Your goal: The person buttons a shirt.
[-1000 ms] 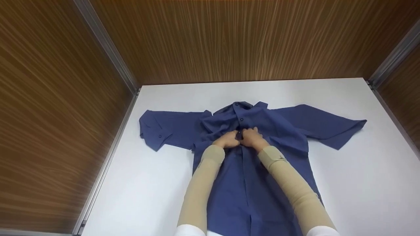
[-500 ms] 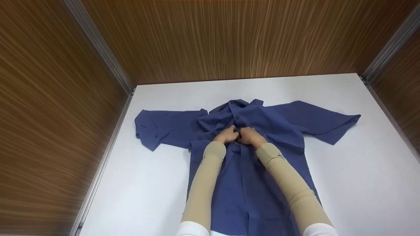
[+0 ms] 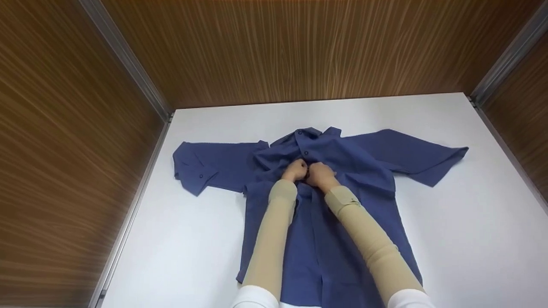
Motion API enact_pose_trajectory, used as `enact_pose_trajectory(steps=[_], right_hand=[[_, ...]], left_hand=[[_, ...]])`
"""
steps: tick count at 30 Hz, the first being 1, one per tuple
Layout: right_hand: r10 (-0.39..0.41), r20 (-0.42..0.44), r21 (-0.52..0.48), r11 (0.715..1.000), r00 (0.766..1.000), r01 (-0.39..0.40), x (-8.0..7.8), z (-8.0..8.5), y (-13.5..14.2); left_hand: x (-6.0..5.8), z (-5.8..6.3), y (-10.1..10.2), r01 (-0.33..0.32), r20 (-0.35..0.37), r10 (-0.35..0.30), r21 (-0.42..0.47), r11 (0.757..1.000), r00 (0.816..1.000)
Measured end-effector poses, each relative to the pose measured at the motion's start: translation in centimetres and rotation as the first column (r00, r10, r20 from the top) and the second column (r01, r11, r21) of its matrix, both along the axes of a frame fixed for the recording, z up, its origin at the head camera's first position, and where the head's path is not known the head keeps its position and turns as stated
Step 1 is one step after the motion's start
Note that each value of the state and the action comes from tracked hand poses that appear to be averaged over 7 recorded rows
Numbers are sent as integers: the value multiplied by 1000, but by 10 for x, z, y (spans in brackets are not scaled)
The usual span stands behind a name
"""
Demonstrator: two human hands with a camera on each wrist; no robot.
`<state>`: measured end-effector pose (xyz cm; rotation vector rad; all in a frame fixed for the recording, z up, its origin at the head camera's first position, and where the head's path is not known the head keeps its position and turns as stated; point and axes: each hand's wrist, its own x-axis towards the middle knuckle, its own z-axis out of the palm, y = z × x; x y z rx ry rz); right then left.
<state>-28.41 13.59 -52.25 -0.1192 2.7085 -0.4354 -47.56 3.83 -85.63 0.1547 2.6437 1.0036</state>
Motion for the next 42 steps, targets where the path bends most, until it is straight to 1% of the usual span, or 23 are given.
enact_pose_trajectory(steps=[2,4,7,9,10,12,15,17,18,19,20,22,24,25,27,29,32,33,34,36,37,39,42], right_hand=[[-7,-14,18,1000,1000,7,0,-1,-1],[-10,-13,26,1000,1000,10,-1,-2,-3],[-12,7,20,1000,1000,12,-1,-3,-6],[-2,22,8,1000,1000,2,0,-2,-7],[2,24,-1,1000,1000,-2,0,-2,-8],[5,10,-21,1000,1000,-4,2,-2,-7],[-5,-38,-49,999,999,3,5,-3,-3],[-20,-77,-61,998,997,15,7,-4,1],[-22,-95,-66,998,995,16,8,-4,4],[-24,-108,-72,997,994,16,8,-5,6],[-25,-124,-83,996,992,14,10,-4,8],[-29,-155,-113,994,987,12,12,-5,10],[-36,-177,-154,988,984,9,13,-7,10],[-28,-206,-186,983,978,-11,15,-7,9],[-6,-256,-243,968,967,-58,16,-10,7],[38,-352,-272,952,935,-141,2,-35,9],[65,-283,-256,956,957,-141,-16,-52,10],[65,-250,-239,963,966,-126,-18,-51,10],[46,-196,-219,972,979,-90,-23,-53,11],[8,-76,-186,982,997,-22,-17,-35,9],[6,-110,-192,981,994,-27,-18,-41,12],[8,-198,-222,974,980,-53,-26,-65,18],[42,-310,-257,958,950,-127,-50,-124,33]], left_hand=[[29,50,3,-41,-4,40,-65,997,999],[72,129,9,-123,33,129,-140,982,991],[134,243,11,-229,105,248,-170,959,963],[160,293,12,-283,149,310,-179,942,939],[168,310,12,-289,176,319,-179,941,931],[167,300,9,-298,117,316,-144,944,942],[144,245,5,-266,79,273,-91,960,959],[120,186,4,-220,15,221,-40,975,975],[108,161,4,-196,34,196,-7,981,980],[88,117,4,-161,37,160,22,987,986],[74,86,4,-125,41,123,48,991,992],[62,48,2,-66,25,63,103,993,998],[69,52,-4,-38,63,29,139,990,998],[77,63,-7,-22,65,11,155,988,998],[110,130,-13,-41,112,23,159,986,993],[131,180,-16,-73,145,51,148,986,988],[144,224,-17,-88,164,59,178,980,985],[144,228,-17,-73,142,43,210,975,989],[142,228,-17,-66,137,34,229,971,990],[135,213,-16,-52,125,19,268,962,992],[129,198,-15,-46,122,12,283,958,993],[113,160,-12,-60,150,14,302,952,989],[90,102,-7,-114,229,40,318,941,973]])
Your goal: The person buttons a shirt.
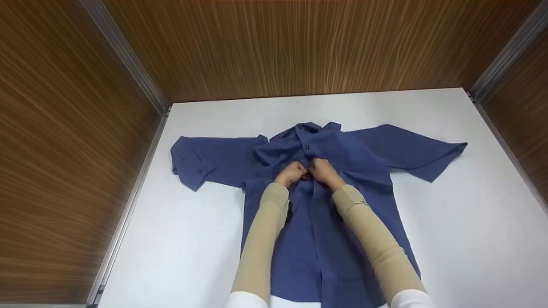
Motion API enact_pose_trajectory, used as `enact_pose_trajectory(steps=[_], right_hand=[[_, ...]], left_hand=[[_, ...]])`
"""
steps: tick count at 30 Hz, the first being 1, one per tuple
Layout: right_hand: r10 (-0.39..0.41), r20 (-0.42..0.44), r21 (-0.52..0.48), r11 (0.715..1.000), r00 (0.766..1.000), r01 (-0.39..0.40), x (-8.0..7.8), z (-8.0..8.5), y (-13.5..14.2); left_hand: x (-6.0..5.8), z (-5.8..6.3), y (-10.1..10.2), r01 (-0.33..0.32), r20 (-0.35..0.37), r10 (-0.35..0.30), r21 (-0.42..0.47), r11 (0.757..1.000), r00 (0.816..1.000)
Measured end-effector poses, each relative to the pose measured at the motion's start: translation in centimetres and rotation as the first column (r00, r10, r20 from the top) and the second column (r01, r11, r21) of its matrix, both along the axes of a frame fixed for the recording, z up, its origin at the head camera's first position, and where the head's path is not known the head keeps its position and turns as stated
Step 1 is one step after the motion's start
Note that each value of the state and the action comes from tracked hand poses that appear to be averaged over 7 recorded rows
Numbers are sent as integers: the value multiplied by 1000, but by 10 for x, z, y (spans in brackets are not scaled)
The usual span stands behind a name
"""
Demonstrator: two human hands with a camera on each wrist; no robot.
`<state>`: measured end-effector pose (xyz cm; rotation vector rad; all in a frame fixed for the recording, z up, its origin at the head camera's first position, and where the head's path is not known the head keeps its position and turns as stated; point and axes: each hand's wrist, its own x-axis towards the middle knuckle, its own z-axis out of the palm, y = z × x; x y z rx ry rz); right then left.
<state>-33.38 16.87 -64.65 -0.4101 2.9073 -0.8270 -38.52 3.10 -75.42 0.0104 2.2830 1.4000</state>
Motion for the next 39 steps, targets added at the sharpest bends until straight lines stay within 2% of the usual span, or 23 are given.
enact_pose_trajectory(steps=[1,2,3,5,6,8,10,13,15,16,19,20,22,23,27,30,32,33,35,36,37,38,39], right_hand=[[13,14,2,1000,1000,-13,-14,-25,5],[25,53,-7,1000,998,-25,-21,-38,8],[37,96,-18,999,995,-35,-26,-45,10],[43,178,-47,998,983,-35,-25,-42,11],[57,191,-81,996,980,-42,-22,-34,11],[40,273,-135,991,961,-3,-4,4,7],[19,330,-174,984,944,41,18,51,-1],[7,417,-199,976,909,84,37,94,-7],[33,357,-213,976,934,47,25,73,-3],[53,329,-221,975,943,22,6,41,4],[109,207,-248,967,972,-56,-35,-25,21],[98,191,-229,972,977,-52,-53,-50,27],[89,184,-221,974,979,-47,-70,-68,34],[78,187,-206,978,979,-38,-66,-55,34],[48,206,-162,987,977,-15,-56,-32,36],[31,181,-183,983,983,2,-33,-4,31],[25,225,-203,979,974,22,-12,23,23],[23,276,-201,979,961,34,0,42,18],[39,347,-202,979,937,34,24,77,11],[51,395,-206,978,917,35,34,94,8],[51,434,-201,979,899,41,48,117,3],[59,438,-216,976,897,41,59,132,0],[73,440,-246,968,895,42,63,137,1]], left_hand=[[-8,-21,-1,-1,1,1,42,999,1000],[-15,-39,-1,-20,24,18,61,998,1000],[-20,-52,-1,-39,43,36,80,996,998],[-30,-76,-3,-82,65,75,126,989,995],[-35,-86,-3,-107,78,96,156,982,992],[-42,-99,-7,-156,96,139,196,968,986],[-48,-107,-11,-193,111,170,242,951,979],[-55,-112,-16,-214,134,184,263,941,974],[-57,-107,-18,-219,154,183,263,940,971],[-57,-103,-18,-217,160,180,255,942,971],[-56,-81,-15,-208,157,175,228,951,972],[-55,-71,-13,-202,146,173,219,954,974],[-52,-52,-8,-186,117,164,213,959,979],[-50,-41,-6,-174,101,156,211,962,983],[-31,1,1,-150,81,137,195,969,987],[-8,34,1,-166,89,151,201,965,985],[10,57,-3,-190,98,171,236,953,980],[18,66,-5,-195,93,176,268,944,980],[31,81,-10,-228,108,204,306,925,973],[35,84,-12,-233,104,210,326,916,972],[36,82,-14,-239,103,216,345,908,971],[35,78,-15,-246,109,221,359,900,969],[34,76,-16,-260,124,230,345,902,965]])
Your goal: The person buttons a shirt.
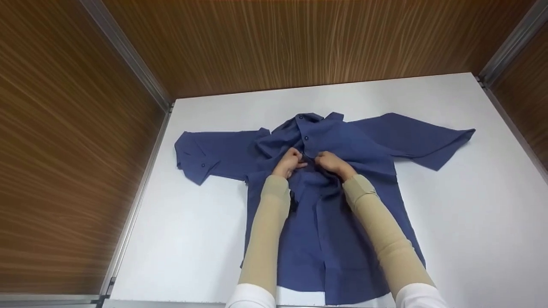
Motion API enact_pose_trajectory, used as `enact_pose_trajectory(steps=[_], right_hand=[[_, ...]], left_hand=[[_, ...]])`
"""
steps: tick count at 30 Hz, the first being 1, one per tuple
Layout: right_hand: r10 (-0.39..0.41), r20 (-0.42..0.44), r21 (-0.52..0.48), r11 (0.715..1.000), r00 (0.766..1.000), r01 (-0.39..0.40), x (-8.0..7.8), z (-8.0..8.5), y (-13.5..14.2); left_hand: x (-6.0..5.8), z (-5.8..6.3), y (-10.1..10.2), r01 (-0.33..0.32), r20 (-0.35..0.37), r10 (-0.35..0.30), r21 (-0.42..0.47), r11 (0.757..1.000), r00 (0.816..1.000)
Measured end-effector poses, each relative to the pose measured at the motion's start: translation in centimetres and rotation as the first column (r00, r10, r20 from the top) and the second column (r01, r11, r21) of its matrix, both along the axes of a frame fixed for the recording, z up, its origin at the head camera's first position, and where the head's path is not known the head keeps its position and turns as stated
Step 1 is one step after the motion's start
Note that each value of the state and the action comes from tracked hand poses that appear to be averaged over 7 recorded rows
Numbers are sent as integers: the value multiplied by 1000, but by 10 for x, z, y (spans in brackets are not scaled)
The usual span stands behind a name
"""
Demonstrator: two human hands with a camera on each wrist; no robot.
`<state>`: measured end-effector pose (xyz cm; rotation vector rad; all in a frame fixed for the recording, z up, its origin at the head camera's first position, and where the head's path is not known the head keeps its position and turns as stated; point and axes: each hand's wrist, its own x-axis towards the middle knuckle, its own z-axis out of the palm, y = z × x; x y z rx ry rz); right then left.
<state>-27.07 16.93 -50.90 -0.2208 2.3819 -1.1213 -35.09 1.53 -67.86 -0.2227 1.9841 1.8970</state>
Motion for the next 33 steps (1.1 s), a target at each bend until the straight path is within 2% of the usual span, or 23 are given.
enact_pose_trajectory(steps=[2,4,6,7,11,14,15,19,21,22,26,30,33], right_hand=[[-23,-8,-83,996,1000,22,3,2,2],[-60,-14,-151,987,998,57,2,-1,3],[-88,-26,-178,981,996,82,-7,-18,5],[-98,-30,-165,982,995,91,-7,-18,4],[-86,-50,-102,992,995,80,-8,-21,0],[-60,-80,-124,991,995,49,-12,-32,-1],[-49,-115,-171,985,992,28,-17,-44,1],[-35,-130,-169,986,991,13,-22,-53,0],[-42,-119,-160,987,992,23,-19,-48,-1],[-51,-88,-116,992,995,40,-13,-37,-4],[-66,-78,-104,993,995,57,-7,-26,-5],[-76,-95,-115,991,993,65,-4,-26,-5],[-83,-101,-135,988,991,70,-2,-30,-6]], left_hand=[[-22,-39,1,2,29,-2,-25,1000,1000],[-44,-82,1,37,19,-36,-49,998,999],[-62,-118,3,67,16,-66,-95,993,998],[-72,-137,4,79,8,-79,-104,991,997],[-76,-146,5,95,-3,-96,-123,988,995],[-79,-151,4,91,-7,-93,-123,988,996],[-80,-153,4,93,-5,-95,-133,987,995],[-82,-157,2,115,11,-115,-173,978,993],[-81,-159,1,126,16,-125,-188,974,992],[-81,-160,1,127,16,-127,-188,974,992],[-80,-157,0,120,1,-122,-181,976,993],[-74,-150,-1,116,-10,-120,-184,976,993],[-70,-149,-3,116,-8,-119,-180,977,993]])
